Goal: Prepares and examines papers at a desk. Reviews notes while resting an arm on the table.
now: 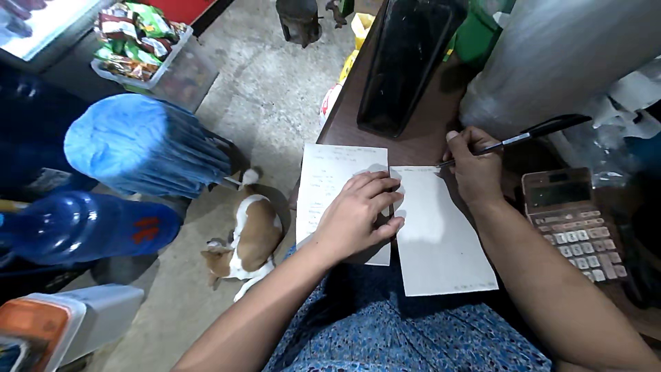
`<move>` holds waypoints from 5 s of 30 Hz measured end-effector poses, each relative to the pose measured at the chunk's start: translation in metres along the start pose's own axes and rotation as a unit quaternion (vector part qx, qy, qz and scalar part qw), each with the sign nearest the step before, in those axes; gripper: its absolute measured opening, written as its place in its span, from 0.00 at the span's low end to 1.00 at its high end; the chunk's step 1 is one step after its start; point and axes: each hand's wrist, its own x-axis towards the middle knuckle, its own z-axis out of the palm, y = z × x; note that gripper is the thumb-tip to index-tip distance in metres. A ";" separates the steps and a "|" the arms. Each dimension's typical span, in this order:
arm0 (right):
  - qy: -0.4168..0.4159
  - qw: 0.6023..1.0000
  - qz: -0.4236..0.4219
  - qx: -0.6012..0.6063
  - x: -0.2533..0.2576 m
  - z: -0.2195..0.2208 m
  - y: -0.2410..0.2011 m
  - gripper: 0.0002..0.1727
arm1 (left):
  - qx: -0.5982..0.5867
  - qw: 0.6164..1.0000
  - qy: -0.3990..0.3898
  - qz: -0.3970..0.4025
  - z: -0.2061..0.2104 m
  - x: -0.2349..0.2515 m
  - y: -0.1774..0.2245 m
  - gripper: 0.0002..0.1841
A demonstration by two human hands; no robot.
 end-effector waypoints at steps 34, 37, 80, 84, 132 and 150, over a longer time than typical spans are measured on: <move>0.006 0.999 0.013 0.042 0.015 0.004 0.004 0.19 | 0.011 1.000 -0.022 -0.020 -0.001 0.010 -0.003 0.20; 0.004 0.999 0.025 0.038 0.014 0.003 0.004 0.21 | 0.010 1.000 -0.020 -0.019 0.000 0.013 -0.004 0.19; -0.079 0.992 0.038 0.095 0.001 0.012 -0.022 0.08 | -0.443 0.727 -0.486 0.196 0.051 0.108 0.060 0.09; -0.129 0.978 0.042 0.156 0.005 0.017 -0.016 0.07 | -0.449 0.715 -0.509 0.168 0.046 0.109 0.061 0.11; -0.073 0.995 -0.036 0.065 0.013 0.035 -0.008 0.14 | -0.443 0.710 -0.505 0.210 0.053 0.102 0.064 0.16; -0.131 0.987 -0.068 0.065 0.013 0.038 -0.003 0.15 | -0.410 0.715 -0.525 0.213 0.047 0.105 0.064 0.14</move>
